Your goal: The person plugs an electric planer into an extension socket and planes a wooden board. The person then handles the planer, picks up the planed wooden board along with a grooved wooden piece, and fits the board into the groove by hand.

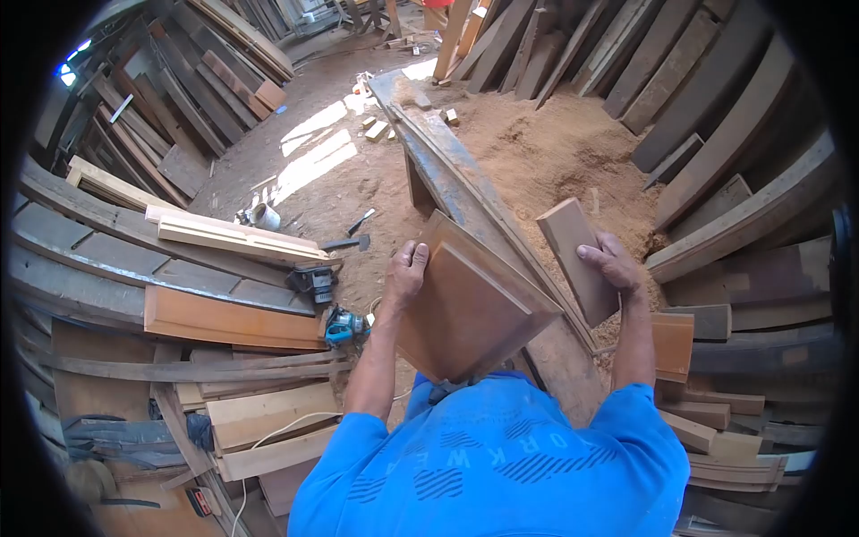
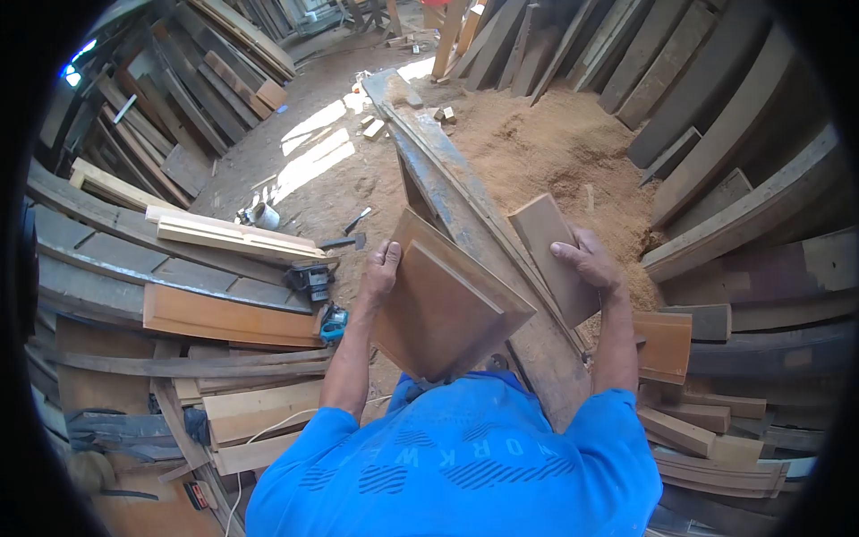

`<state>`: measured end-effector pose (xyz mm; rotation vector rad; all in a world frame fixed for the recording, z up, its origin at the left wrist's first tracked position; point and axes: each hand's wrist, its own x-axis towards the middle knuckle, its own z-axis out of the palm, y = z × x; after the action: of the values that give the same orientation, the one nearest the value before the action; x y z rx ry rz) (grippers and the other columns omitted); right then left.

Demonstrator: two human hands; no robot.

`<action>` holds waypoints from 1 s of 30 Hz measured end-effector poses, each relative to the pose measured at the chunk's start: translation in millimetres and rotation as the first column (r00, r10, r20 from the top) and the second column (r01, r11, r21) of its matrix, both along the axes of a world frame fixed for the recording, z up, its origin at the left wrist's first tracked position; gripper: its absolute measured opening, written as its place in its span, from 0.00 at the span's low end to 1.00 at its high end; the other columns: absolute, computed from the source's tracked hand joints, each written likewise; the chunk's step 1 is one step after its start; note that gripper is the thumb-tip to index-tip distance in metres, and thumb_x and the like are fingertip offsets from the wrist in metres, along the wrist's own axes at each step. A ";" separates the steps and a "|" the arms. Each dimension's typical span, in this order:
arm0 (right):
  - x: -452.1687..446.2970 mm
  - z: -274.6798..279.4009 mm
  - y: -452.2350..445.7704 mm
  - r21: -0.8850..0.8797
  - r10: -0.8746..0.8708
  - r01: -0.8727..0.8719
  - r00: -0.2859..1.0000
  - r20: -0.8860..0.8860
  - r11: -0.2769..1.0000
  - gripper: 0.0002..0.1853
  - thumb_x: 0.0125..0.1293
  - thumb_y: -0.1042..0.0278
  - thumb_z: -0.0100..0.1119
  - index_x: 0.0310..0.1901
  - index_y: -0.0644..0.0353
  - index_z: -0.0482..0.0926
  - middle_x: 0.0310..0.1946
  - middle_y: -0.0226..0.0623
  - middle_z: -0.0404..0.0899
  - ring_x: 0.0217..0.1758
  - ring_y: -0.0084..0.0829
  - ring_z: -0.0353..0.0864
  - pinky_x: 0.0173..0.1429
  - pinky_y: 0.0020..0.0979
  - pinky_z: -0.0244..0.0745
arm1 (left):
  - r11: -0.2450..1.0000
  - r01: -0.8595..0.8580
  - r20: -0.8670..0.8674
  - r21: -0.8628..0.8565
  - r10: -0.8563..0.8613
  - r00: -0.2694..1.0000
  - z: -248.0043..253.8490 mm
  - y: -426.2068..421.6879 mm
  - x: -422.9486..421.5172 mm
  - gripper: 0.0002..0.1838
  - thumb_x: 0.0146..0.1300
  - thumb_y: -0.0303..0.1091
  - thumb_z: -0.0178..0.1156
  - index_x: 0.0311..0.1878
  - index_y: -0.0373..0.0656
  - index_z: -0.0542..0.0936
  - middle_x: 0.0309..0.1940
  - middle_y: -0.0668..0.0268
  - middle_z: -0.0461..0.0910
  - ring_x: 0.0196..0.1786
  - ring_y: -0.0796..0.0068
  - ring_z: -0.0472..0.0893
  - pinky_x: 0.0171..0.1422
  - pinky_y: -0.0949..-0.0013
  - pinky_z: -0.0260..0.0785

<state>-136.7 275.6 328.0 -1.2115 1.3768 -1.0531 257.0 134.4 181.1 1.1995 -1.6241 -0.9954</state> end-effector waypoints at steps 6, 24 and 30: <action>31.3 69.7 3.5 0.062 0.208 -0.226 0.708 -0.675 0.972 0.28 0.63 0.54 0.70 0.56 0.67 0.80 0.47 0.54 0.85 0.52 0.49 0.85 0.57 0.44 0.77 | 0.999 0.034 0.069 -0.037 -0.032 0.997 2.8 1.3 -15.5 0.27 0.79 0.54 0.56 0.32 0.38 0.72 0.20 0.58 0.65 0.27 0.70 0.64 0.32 0.57 0.62; 11.9 57.5 -3.6 0.088 0.270 -0.271 0.771 -0.577 0.959 0.29 0.62 0.49 0.71 0.54 0.67 0.82 0.45 0.54 0.85 0.51 0.48 0.85 0.57 0.45 0.78 | 0.998 0.036 0.182 -0.052 -0.026 0.983 55.6 27.0 -44.2 0.28 0.76 0.56 0.59 0.33 0.37 0.73 0.20 0.59 0.67 0.28 0.73 0.65 0.33 0.58 0.64; 15.7 47.5 -9.0 0.076 0.244 -0.250 0.757 -0.606 0.965 0.28 0.62 0.53 0.74 0.56 0.68 0.81 0.45 0.48 0.85 0.50 0.40 0.84 0.56 0.40 0.77 | 0.996 0.045 0.146 -0.075 -0.034 0.989 44.3 21.2 -47.3 0.28 0.77 0.57 0.58 0.34 0.38 0.74 0.21 0.54 0.71 0.26 0.65 0.70 0.33 0.55 0.65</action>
<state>-121.0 266.6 375.5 -1.7892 1.6252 -0.4797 209.7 155.6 225.4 1.2140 -1.7898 -0.8783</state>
